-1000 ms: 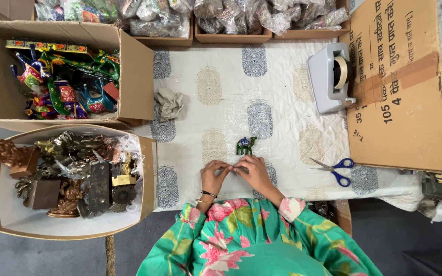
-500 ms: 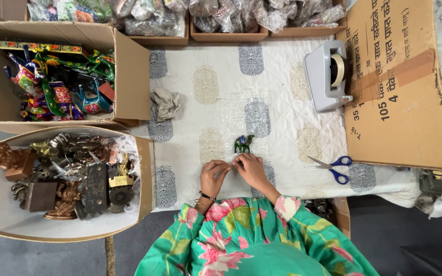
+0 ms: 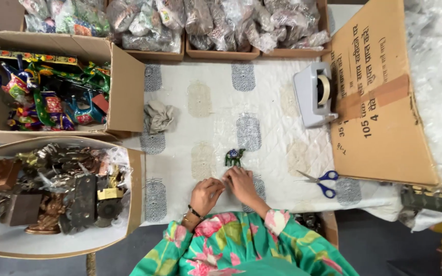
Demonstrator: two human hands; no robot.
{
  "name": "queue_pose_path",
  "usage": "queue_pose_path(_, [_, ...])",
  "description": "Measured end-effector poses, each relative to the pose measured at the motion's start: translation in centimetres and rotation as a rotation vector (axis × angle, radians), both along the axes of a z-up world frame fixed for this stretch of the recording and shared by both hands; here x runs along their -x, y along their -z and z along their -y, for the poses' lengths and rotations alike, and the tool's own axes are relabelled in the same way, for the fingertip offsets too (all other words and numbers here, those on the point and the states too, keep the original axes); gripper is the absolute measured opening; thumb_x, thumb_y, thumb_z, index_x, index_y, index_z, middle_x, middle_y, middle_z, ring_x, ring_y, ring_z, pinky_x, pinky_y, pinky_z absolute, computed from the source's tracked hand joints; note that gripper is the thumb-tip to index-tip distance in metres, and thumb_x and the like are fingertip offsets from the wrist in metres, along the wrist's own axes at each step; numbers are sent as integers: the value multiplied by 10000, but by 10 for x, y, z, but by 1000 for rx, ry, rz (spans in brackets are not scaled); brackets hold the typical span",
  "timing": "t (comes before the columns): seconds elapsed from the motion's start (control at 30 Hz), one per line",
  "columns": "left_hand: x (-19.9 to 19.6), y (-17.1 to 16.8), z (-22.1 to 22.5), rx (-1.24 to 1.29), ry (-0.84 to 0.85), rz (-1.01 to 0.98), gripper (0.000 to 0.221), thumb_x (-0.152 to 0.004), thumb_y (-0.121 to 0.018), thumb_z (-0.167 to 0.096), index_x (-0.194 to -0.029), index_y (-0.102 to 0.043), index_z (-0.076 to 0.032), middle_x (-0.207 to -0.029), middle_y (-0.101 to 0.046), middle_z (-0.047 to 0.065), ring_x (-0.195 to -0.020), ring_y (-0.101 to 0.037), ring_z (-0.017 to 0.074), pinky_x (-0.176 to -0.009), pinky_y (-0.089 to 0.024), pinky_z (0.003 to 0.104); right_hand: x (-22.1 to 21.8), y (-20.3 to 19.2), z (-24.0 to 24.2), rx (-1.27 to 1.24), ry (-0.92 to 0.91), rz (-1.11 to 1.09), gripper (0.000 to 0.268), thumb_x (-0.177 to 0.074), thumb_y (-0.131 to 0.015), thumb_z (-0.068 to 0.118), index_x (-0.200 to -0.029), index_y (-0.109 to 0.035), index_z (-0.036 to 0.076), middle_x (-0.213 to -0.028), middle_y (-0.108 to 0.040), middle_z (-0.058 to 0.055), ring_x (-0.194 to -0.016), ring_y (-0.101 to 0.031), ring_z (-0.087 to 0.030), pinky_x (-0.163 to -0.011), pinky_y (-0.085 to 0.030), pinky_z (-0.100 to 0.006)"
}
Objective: The person wraps small decorative figurines in bubble wrap by hand and places the wrapped items into cardboard boxes on the table. They occasionally wipe items with a cloth and reach into a box of bubble wrap to tear off pieces for each figurine.
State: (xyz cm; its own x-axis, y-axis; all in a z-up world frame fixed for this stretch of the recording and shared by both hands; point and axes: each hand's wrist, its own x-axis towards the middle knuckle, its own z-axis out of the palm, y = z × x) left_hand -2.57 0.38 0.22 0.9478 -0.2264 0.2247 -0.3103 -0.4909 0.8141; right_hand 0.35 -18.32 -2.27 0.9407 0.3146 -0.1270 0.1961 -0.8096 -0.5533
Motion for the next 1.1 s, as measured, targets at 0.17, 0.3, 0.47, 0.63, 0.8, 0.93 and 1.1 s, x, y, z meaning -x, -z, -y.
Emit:
queue_pose_path(0.17, [0,-2,5,23,40,-7,52,-820,-783,-120,-855,-756,-93,-924,-714,37,-834,-680,272,-737,-536,397,4,6,6,2,-10,48,119,-951,-649,253,-992,-652,142,-1020,-616,-41,-1036,-579,-253,-877,-352,-454])
queue_pose_path(0.3, [-2,-1,3,39,49,-41,49,-817,-774,-112,-845,-754,-78,-915,-710,58,-827,-686,290,-721,-556,400,3,4,3,-1,-41,72,107,-938,-647,222,-1001,-637,137,-1019,-593,-49,-1033,-567,-262,-866,-350,-461])
queue_pose_path(0.47, [-1,7,2,27,63,-77,48,-801,-782,-114,-829,-760,-83,-908,-713,50,-817,-695,287,-709,-565,401,1,1,0,9,-55,111,103,-934,-651,215,-987,-630,130,-1014,-581,-53,-1028,-559,-267,-859,-346,-464])
queue_pose_path(0.63, [5,4,1,-3,63,-185,50,-794,-802,-130,-819,-780,-93,-897,-723,26,-775,-704,262,-681,-565,385,2,-4,-2,38,-69,123,114,-944,-651,219,-988,-627,116,-1012,-576,-60,-1014,-553,-262,-861,-346,-460])
queue_pose_path(0.8, [13,18,0,141,-49,-501,106,-821,-804,-155,-911,-815,-100,-907,-727,5,-701,-703,186,-649,-572,314,4,-2,-3,7,-50,128,147,-952,-666,248,-957,-635,105,-981,-589,-60,-978,-568,-255,-846,-353,-452])
queue_pose_path(0.93, [21,53,-3,239,-32,-539,141,-820,-808,-169,-947,-823,-108,-957,-732,9,-753,-734,149,-666,-599,284,-6,-12,12,-66,-5,-16,156,-927,-695,260,-911,-668,107,-952,-625,-50,-991,-593,-246,-867,-385,-447])
queue_pose_path(1.1, [18,80,-8,43,69,-465,193,-804,-825,-200,-986,-842,-139,-1043,-735,4,-797,-762,131,-650,-591,280,-8,-52,29,-323,254,-31,163,-1010,-662,279,-1054,-714,130,-1049,-640,-42,-1024,-622,-246,-939,-489,-435])
